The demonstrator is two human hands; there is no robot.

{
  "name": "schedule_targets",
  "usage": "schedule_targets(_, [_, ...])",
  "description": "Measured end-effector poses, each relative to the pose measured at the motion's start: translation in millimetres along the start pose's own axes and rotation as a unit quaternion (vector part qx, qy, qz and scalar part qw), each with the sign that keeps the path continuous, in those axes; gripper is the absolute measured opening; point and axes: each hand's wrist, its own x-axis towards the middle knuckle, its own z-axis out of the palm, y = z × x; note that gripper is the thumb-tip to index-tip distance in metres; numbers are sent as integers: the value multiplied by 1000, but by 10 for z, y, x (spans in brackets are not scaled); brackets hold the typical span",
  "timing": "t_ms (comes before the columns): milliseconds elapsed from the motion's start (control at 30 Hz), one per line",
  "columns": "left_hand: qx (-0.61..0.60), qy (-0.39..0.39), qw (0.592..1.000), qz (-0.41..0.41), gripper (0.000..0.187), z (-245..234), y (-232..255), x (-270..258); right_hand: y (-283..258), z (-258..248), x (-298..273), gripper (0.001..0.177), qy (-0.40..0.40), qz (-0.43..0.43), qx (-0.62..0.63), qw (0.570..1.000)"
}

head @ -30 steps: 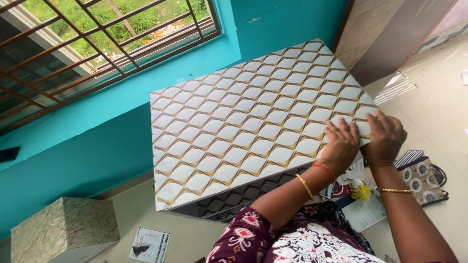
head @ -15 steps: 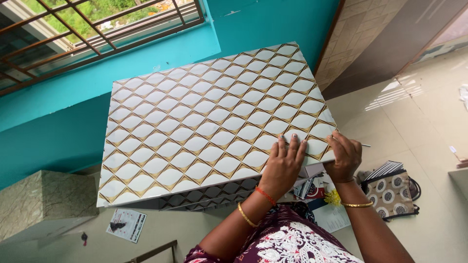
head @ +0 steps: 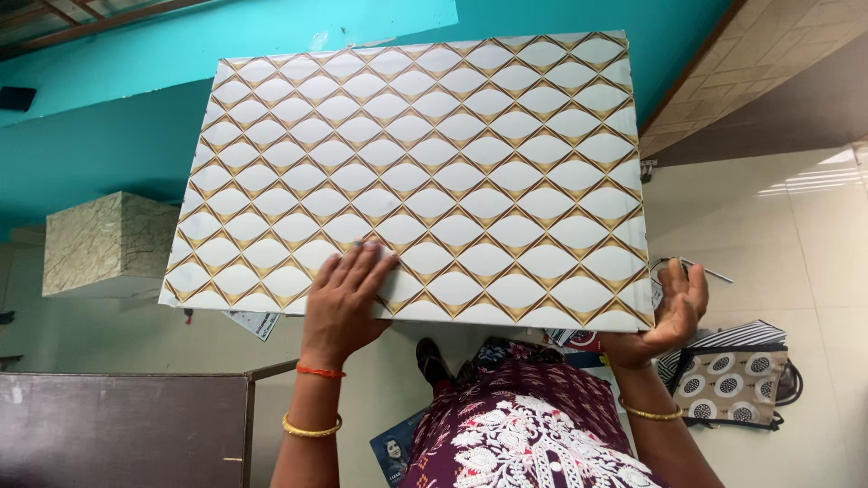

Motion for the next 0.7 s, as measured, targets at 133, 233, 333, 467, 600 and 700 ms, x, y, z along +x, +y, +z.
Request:
schedule_targets(133, [66, 134, 989, -3, 63, 249, -218, -137, 36, -89, 122, 81, -112, -7, 21, 993])
schedule_targets(233, [161, 285, 944, 33, 23, 497, -258, -122, 104, -62, 118, 69, -103, -41, -29, 993])
schedule_targets(333, [170, 318, 932, 21, 16, 570, -244, -165, 134, -87, 76, 64, -100, -60, -12, 993])
schedule_targets(467, [168, 340, 925, 19, 17, 606, -239, -188, 200, -105, 3, 50, -90, -67, -11, 994])
schedule_targets(600, [161, 366, 916, 32, 16, 609, -244, -190, 229, -74, -42, 40, -67, -75, -4, 995])
schedule_targets(700, [160, 377, 912, 32, 16, 623, -240, -192, 233, -58, -89, 36, -53, -68, 6, 996])
